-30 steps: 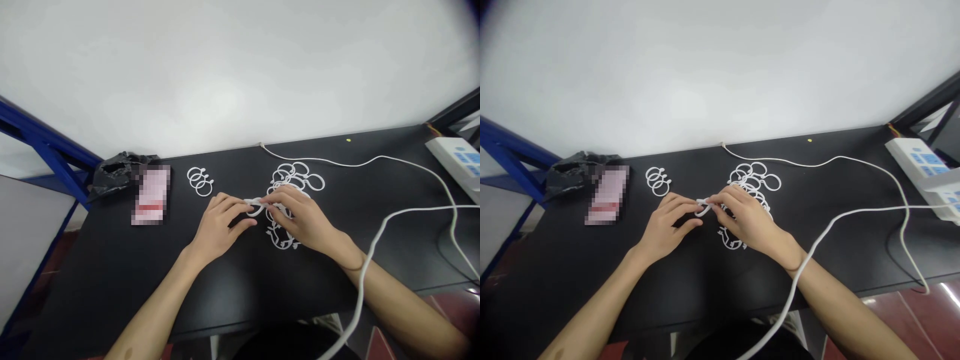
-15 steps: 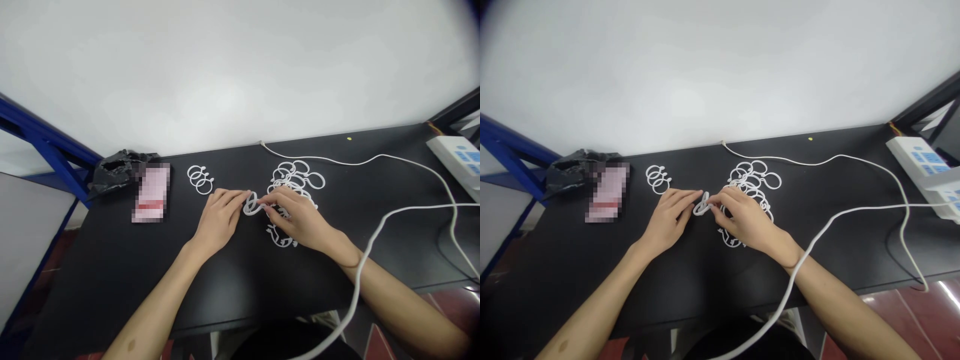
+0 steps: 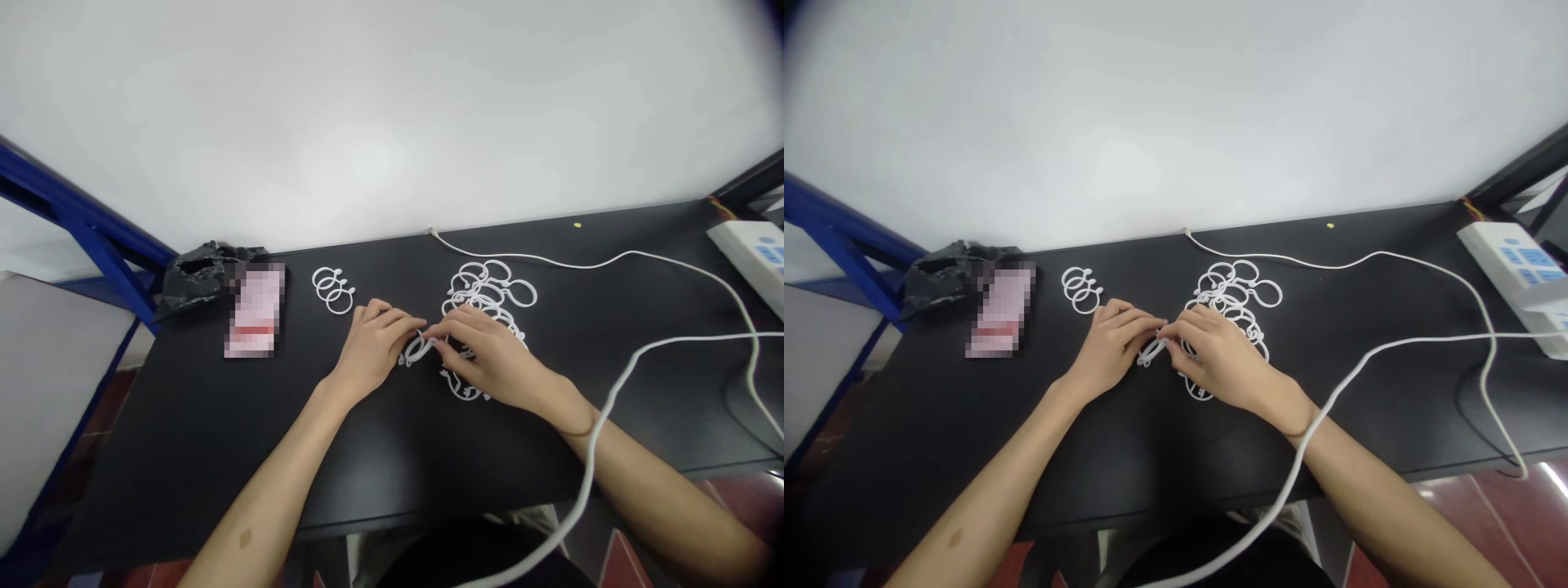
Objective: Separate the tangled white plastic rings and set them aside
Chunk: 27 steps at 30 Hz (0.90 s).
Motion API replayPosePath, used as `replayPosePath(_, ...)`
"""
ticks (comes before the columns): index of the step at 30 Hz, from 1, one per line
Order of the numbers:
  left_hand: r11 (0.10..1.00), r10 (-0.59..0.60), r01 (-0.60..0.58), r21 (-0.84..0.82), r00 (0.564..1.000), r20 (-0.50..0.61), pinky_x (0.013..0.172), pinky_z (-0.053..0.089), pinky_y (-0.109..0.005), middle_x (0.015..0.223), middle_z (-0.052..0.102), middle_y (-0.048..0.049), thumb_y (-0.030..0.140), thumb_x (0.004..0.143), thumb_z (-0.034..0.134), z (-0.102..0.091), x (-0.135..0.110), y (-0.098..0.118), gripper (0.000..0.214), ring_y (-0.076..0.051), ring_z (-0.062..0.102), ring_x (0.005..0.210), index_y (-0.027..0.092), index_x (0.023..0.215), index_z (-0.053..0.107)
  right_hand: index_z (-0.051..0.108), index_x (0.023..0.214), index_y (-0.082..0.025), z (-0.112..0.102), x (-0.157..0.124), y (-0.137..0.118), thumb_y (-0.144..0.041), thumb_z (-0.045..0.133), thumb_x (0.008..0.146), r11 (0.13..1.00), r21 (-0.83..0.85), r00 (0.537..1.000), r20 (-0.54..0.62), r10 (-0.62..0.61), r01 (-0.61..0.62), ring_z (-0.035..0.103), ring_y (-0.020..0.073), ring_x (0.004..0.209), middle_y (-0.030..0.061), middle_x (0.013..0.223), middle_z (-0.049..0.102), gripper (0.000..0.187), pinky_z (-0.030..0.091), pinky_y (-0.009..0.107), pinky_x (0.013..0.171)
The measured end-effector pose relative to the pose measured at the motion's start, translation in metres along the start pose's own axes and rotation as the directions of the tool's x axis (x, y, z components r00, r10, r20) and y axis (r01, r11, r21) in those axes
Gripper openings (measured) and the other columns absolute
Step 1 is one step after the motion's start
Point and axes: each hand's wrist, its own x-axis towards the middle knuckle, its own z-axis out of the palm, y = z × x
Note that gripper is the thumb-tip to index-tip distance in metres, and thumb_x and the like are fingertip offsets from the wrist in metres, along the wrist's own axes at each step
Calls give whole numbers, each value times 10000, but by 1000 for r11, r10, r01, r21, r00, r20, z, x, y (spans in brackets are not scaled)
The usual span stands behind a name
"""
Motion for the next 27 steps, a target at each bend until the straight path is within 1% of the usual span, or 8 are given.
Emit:
replayPosePath(4, 999, -33, 35, 8, 987, -155, 785, 404, -373, 899, 743, -15, 224, 959, 558, 0, 1, 0, 154, -202, 547, 874, 212, 1017, 700, 642, 1006, -143, 0, 0, -1, -185, 532, 939, 1000, 11, 1000, -21, 9, -9, 544, 187, 783, 64, 822, 627, 135, 481, 338, 731)
replayPosePath(9, 993, -107, 116, 6, 929, -354, 807, 437, -372, 911, 748, -27, 208, 952, 557, -4, 1, -1, 154, -197, 569, 821, 209, 1011, 700, 635, 982, -152, -2, -1, -1, -158, 549, 919, 997, 59, 996, -70, 53, -49, 554, 176, 780, 56, 821, 632, 106, 477, 320, 729)
replayPosePath(12, 984, -146, 175, 31, 897, -418, 809, 437, -369, 924, 751, -24, 189, 948, 552, -6, 1, -2, 160, -203, 584, 830, 210, 1011, 697, 633, 948, -164, -4, 0, -2, -146, 553, 907, 996, 69, 995, -70, 66, -61, 560, 171, 765, 49, 814, 638, 91, 476, 313, 715)
replayPosePath(14, 973, -189, 225, 48, 901, -391, 802, 435, -371, 945, 752, -27, 184, 945, 548, -7, 0, -4, 165, -212, 584, 849, 204, 1012, 698, 633, 939, -168, -5, 0, -3, -141, 546, 907, 996, 67, 995, -71, 72, -67, 566, 173, 765, 48, 814, 642, 98, 478, 315, 714)
replayPosePath(18, 961, -226, 255, 109, 949, -221, 781, 426, -398, 934, 742, -38, 200, 938, 546, -5, -1, -3, 193, -240, 550, 862, 192, 1042, 708, 633, 957, -173, -7, 2, -4, -145, 543, 906, 997, 33, 991, -115, 67, -64, 573, 187, 772, 48, 801, 635, 107, 479, 329, 709)
replayPosePath(21, 966, -198, 226, 125, 958, -205, 807, 414, -426, 1015, 728, -53, 204, 942, 519, -6, -3, 5, 259, -264, 519, 929, 188, 1133, 693, 631, 980, -170, -8, 2, -3, -147, 558, 904, 999, -1, 987, -154, 47, -48, 567, 195, 784, 52, 801, 630, 109, 484, 338, 713)
replayPosePath(24, 989, -148, 148, -11, 973, -178, 911, 403, -437, 1148, 695, -55, 219, 976, 458, -14, -5, 17, 323, -249, 510, 1031, 187, 1244, 635, 626, 1001, -158, -10, 2, -3, -143, 565, 906, 1000, -6, 987, -163, 15, -16, 551, 191, 792, 60, 818, 632, 114, 490, 345, 723)
replayPosePath(27, 970, -135, 122, -210, 990, -48, 961, 411, -418, 1157, 690, -49, 342, 996, 467, -22, -7, 26, 365, -221, 529, 1057, 180, 1301, 587, 622, 1024, -147, -10, 1, -3, -138, 570, 906, 999, 3, 986, -161, -33, 34, 539, 185, 787, 66, 832, 633, 129, 495, 356, 731)
